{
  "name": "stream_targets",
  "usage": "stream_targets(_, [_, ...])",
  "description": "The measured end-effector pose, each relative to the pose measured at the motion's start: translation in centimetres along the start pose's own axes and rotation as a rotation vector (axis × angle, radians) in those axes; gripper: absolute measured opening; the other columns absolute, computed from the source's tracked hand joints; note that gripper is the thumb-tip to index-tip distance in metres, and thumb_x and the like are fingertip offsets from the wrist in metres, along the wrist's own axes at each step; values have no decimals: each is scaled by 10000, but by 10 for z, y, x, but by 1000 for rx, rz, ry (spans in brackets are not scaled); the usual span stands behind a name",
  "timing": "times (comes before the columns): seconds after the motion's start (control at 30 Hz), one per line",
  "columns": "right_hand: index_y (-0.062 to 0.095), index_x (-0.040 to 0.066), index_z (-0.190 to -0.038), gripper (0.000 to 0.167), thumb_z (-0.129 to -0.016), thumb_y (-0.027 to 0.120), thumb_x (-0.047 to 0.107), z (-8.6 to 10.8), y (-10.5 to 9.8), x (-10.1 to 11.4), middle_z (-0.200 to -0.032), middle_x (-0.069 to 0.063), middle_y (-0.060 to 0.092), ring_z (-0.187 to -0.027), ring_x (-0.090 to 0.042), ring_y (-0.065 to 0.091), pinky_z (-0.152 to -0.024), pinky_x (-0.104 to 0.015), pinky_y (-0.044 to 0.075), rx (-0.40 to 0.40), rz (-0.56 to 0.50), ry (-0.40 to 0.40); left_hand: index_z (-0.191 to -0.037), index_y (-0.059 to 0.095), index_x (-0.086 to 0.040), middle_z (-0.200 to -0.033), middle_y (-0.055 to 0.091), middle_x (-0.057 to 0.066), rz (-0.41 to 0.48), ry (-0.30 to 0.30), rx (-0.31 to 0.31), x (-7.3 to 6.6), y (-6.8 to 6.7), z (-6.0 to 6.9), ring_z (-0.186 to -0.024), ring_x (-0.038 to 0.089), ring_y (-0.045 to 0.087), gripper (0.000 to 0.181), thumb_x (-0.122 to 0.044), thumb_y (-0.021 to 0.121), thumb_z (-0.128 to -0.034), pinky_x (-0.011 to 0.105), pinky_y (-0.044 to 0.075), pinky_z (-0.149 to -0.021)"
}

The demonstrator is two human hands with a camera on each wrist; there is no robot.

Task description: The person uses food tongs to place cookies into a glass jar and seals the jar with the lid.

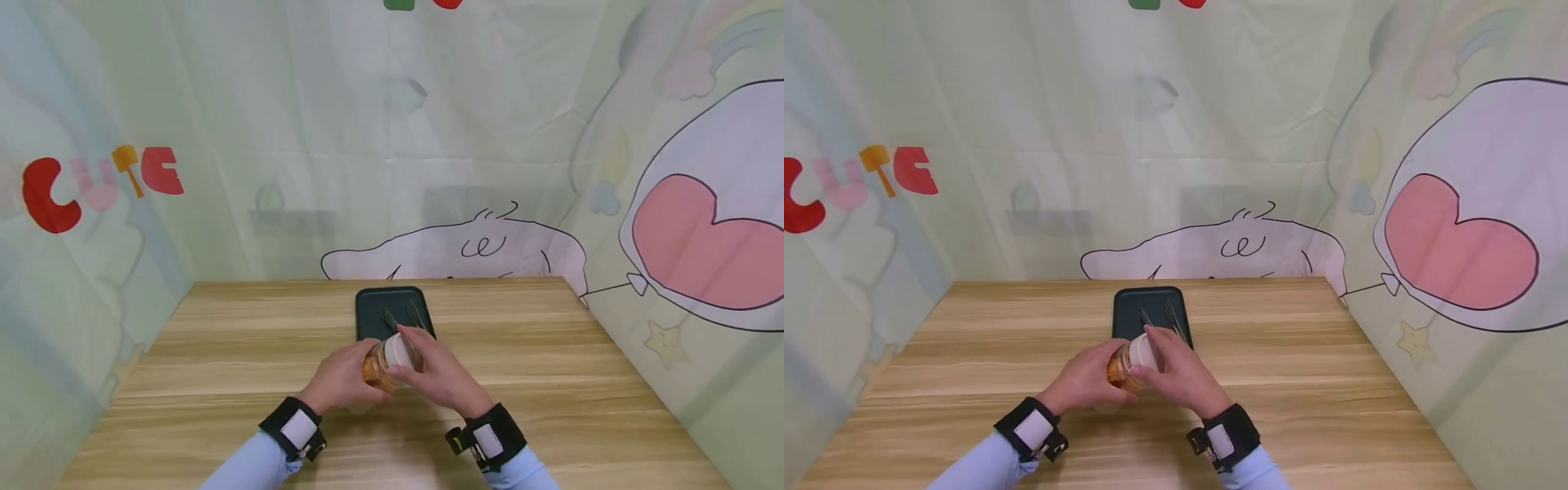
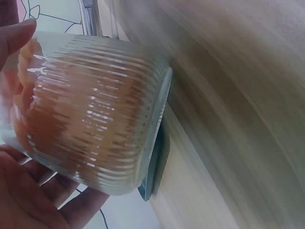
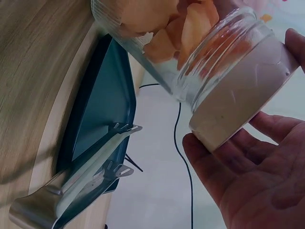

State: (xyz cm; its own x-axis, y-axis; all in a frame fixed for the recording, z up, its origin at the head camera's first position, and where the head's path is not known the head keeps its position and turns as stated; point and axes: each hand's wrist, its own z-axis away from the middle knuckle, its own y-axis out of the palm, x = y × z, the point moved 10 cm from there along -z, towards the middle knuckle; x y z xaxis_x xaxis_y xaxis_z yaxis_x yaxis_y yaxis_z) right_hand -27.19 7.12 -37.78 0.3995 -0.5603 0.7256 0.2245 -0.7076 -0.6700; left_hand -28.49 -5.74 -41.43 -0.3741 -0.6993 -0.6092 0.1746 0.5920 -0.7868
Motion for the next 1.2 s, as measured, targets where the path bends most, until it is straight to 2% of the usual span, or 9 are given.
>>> stream_targets(0.2, [403, 95, -1511, 728, -923, 699, 404, -1, 4, 2, -1501, -149, 421, -1185, -324, 526, -904, -538, 507, 18, 8, -20, -1332, 541, -134, -1181, 634, 13, -12, 3, 15, -2, 2, -1, -980, 177, 600, 799, -445, 892, -685, 412, 535, -860])
stream_targets(0.37, [411, 82, -1507, 731, -920, 700, 409, -2, 9, 1, -1502, -151, 420, -1188, -315, 525, -925, -530, 501, 17, 26, -6, -1337, 539, -140, -1184, 632, 9, -7, -3, 21, -2, 3, -1, -982, 177, 599, 803, -447, 891, -684, 408, 536, -860])
stream_targets(0.47, [431, 72, -1494, 738, -917, 687, 456, -4, 10, 0, -1473, -164, 454, -1154, -311, 552, -895, -507, 528, -9, 58, 36, -1337, 540, -147, -1189, 633, 4, -8, -10, 22, -2, 3, -1, -988, 171, 602, 801, -451, 890, -685, 409, 536, -869])
stream_targets(0.67, [506, 10, -1421, 799, -888, 651, 588, -3, 8, -4, -1317, -232, 567, -1016, -319, 612, -810, -504, 564, -114, 158, 176, -1314, 558, -148, -1166, 643, -5, -31, 13, 14, -4, 3, -2, -972, 159, 602, 778, -476, 886, -689, 415, 532, -868])
stream_targets(0.8, [486, -4, -1430, 837, -887, 628, 617, -1, 8, -4, -1330, -261, 550, -1051, -360, 616, -821, -542, 551, -131, 184, 214, -1311, 560, -149, -1147, 644, -12, -26, 11, 9, -3, 3, -1, -953, 151, 599, 774, -466, 890, -687, 404, 534, -855])
stream_targets(0.9, [412, 10, -1488, 878, -896, 602, 631, -1, 7, -7, -1416, -268, 485, -1170, -409, 574, -881, -585, 511, -102, 176, 207, -1299, 564, -151, -1130, 647, -17, -18, 10, 6, -3, 3, -1, -937, 145, 599, 768, -455, 896, -677, 388, 536, -835])
stream_targets(1.0, [354, 59, -1532, 884, -896, 619, 613, -1, 3, -10, -1503, -241, 405, -1308, -425, 468, -970, -621, 436, -60, 132, 173, -1292, 563, -149, -1129, 649, -13, -11, 13, 6, -3, 2, -2, -934, 150, 600, 769, -443, 903, -668, 378, 535, -820])
stream_targets(1.2, [373, 175, -1540, 863, -830, 781, 446, -3, 0, -7, -1559, -134, 358, -1329, -375, 425, -964, -595, 448, 57, 28, 42, -1308, 553, -140, -1141, 640, -8, -21, 14, 13, -3, 2, -3, -944, 159, 594, 794, -452, 897, -664, 378, 529, -812])
